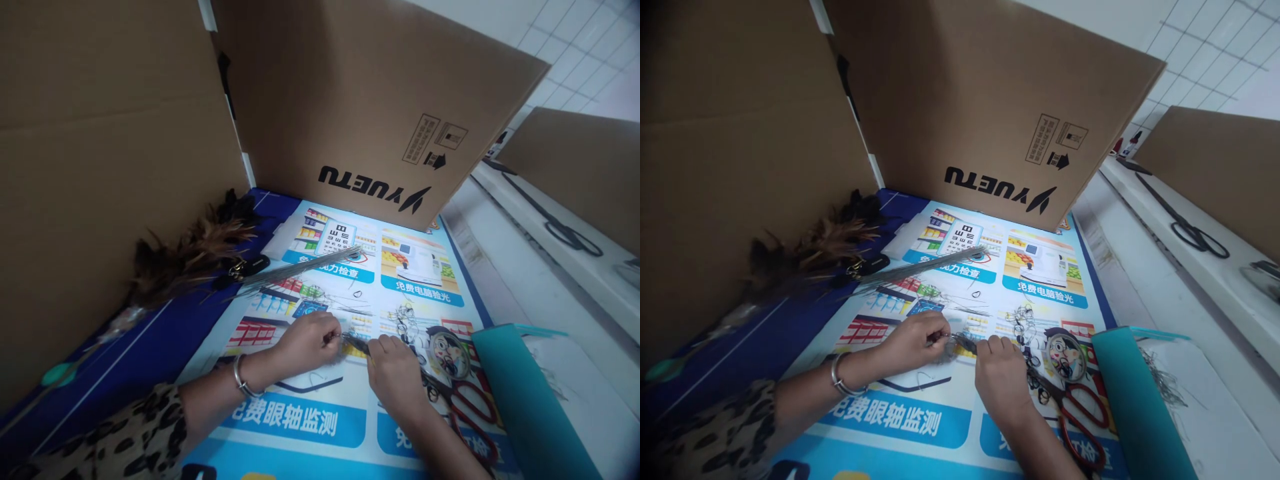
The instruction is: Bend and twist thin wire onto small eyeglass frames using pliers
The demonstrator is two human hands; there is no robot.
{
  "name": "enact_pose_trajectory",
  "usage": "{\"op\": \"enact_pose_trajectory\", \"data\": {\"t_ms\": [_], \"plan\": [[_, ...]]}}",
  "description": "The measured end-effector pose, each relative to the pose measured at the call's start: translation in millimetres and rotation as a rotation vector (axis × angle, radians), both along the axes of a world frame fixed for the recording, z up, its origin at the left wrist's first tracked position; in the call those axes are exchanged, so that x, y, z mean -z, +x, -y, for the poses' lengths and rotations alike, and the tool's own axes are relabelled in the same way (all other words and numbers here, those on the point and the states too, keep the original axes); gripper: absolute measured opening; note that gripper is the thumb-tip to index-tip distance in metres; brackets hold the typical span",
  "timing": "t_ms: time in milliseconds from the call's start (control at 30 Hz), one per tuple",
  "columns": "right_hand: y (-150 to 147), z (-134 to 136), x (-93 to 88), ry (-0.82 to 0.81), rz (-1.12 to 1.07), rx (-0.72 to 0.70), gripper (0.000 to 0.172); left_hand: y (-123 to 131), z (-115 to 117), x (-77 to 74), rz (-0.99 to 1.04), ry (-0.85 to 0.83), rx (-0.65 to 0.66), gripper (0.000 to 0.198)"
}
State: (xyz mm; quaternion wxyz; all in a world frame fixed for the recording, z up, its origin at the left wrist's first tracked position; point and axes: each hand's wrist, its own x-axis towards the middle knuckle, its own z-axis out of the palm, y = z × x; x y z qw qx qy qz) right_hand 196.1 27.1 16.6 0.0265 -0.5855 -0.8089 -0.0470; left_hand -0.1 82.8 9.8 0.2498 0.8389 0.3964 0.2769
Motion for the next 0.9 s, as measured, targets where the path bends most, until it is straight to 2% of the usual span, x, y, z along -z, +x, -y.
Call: {"op": "enact_pose_trajectory", "data": {"t_ms": [333,500,700,900], "plan": [[-4,0,-9.2,-0.074,-0.045,0.045,0.003,2,8,1.6,-0.128,0.247,-0.047,0.01],[-4,-1,-9.1,-0.211,-0.176,0.076,0.008,2,11,0.4,-0.171,0.3,-0.053,0.012],[3,-6,-4.8,-0.339,-0.296,0.08,0.018,1,5,0.5,-0.046,0.174,-0.027,0.009],[4,-8,-5.1,-0.367,-0.361,0.084,0.021,1,1,-2.1,0.079,0.016,0.013,0.009]]}}
